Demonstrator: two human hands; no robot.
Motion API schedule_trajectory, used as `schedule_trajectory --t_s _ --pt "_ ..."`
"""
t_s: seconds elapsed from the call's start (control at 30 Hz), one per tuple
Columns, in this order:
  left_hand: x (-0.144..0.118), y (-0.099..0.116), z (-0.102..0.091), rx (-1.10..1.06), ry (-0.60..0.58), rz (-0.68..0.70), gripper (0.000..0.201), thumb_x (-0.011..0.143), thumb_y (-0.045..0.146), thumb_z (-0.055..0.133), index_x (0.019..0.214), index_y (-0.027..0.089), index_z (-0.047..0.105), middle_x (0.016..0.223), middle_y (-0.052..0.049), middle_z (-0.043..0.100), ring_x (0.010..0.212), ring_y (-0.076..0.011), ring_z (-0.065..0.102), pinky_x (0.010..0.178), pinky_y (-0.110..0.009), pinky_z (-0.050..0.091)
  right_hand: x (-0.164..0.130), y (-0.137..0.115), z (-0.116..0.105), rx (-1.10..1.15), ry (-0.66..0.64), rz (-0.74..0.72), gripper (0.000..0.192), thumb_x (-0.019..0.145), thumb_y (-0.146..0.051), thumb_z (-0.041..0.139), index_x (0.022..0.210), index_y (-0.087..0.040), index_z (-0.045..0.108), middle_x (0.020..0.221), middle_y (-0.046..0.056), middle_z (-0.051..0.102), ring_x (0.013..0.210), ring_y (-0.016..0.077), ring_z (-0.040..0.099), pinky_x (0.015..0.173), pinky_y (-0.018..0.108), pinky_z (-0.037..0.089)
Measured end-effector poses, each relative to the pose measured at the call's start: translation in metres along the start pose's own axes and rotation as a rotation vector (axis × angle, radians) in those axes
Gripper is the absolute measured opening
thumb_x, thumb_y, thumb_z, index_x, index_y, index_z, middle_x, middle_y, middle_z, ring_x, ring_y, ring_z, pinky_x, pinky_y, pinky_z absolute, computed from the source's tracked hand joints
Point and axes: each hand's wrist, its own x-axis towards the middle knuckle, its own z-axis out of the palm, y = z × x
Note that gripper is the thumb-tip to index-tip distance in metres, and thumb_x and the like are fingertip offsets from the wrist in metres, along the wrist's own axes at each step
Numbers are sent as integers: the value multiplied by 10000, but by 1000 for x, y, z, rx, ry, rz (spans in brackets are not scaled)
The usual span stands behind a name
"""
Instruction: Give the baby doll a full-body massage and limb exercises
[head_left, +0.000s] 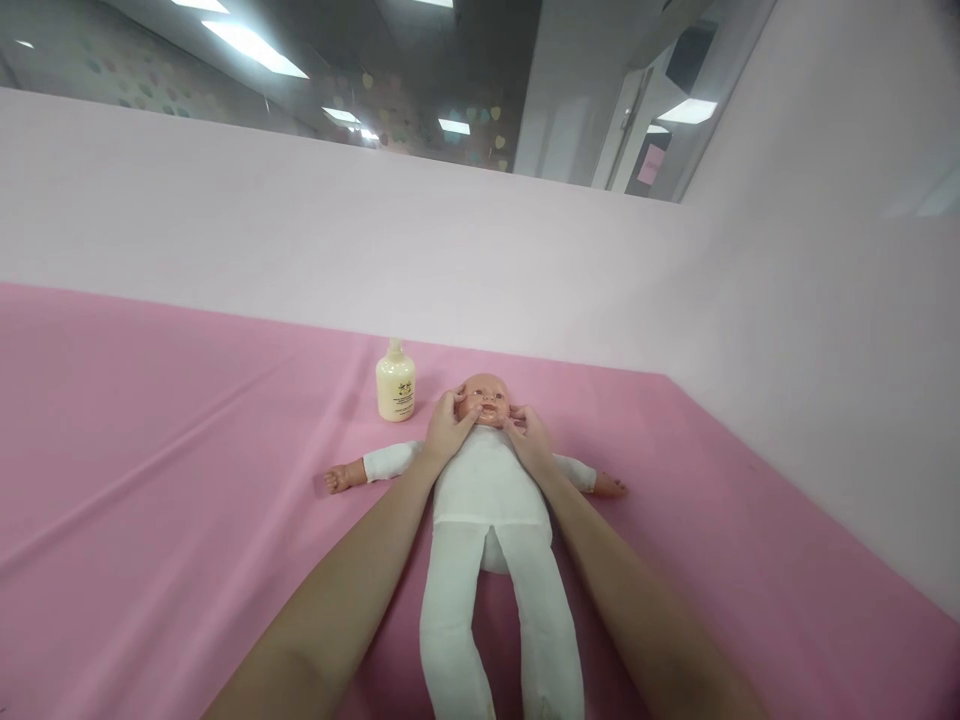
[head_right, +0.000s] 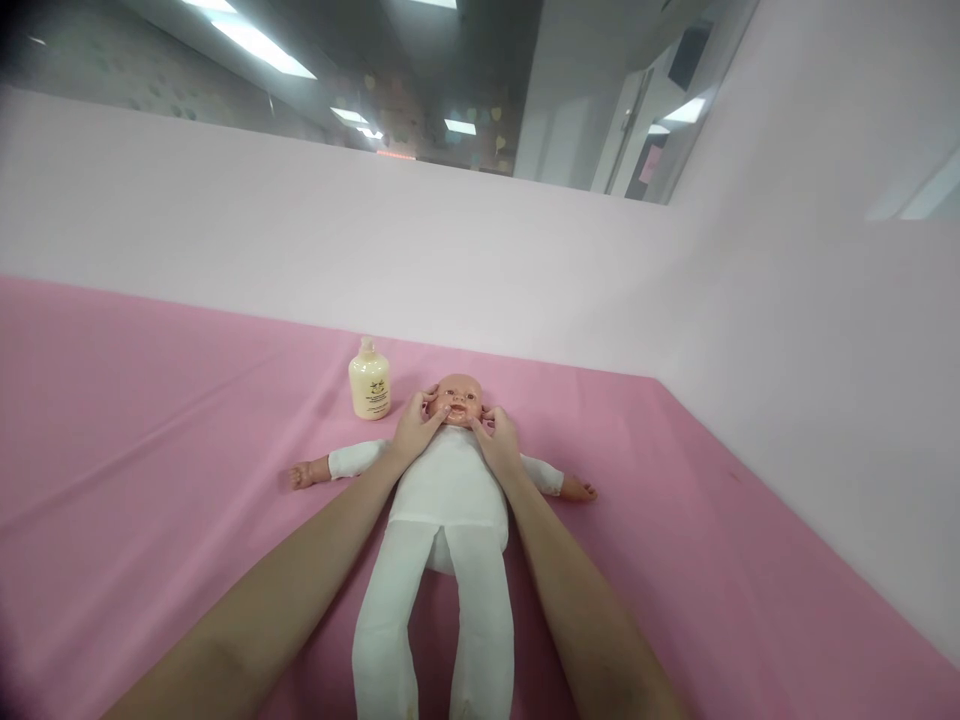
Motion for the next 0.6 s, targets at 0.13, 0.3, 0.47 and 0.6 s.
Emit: schedule_trajectory --t_s 0.13,0.3,0.47,0.6 --pt "13 3 -14 -233 19 -135 278 837 473 607 850 195 617 1144 -92 691 1113 -244 623 1006 -417 442 -2 -6 -1 58 -6 19 355 817 -555 593 902 -212 571 1156 94 662 1037 234 648 873 393 531" --pt "39 2 -45 -567 244 -351 348 859 523 512 916 194 611 1147 -93 678 938 -200 670 854 -372 508 -2 -8 0 92 -22 44 363 811 -555 598 934 -215 572 1128 94 672 1022 235 663 841 381 545" --pt "50 10 -67 -913 282 -420 409 829 601 496 753 205 563 1140 -70 674 983 -206 661 863 -401 524 -1 -6 0 104 -23 56 374 817 -562 596 938 -209 567 1104 91 678 1029 236 660 858 388 541" --pt "52 23 -75 -1079 258 -340 401 838 597 465 792 222 599 1138 -65 675 1052 -239 646 886 -451 528 -3 -9 -1 91 -25 51 382 826 -572 588 952 -212 570 1052 76 686 947 216 673 837 379 545"
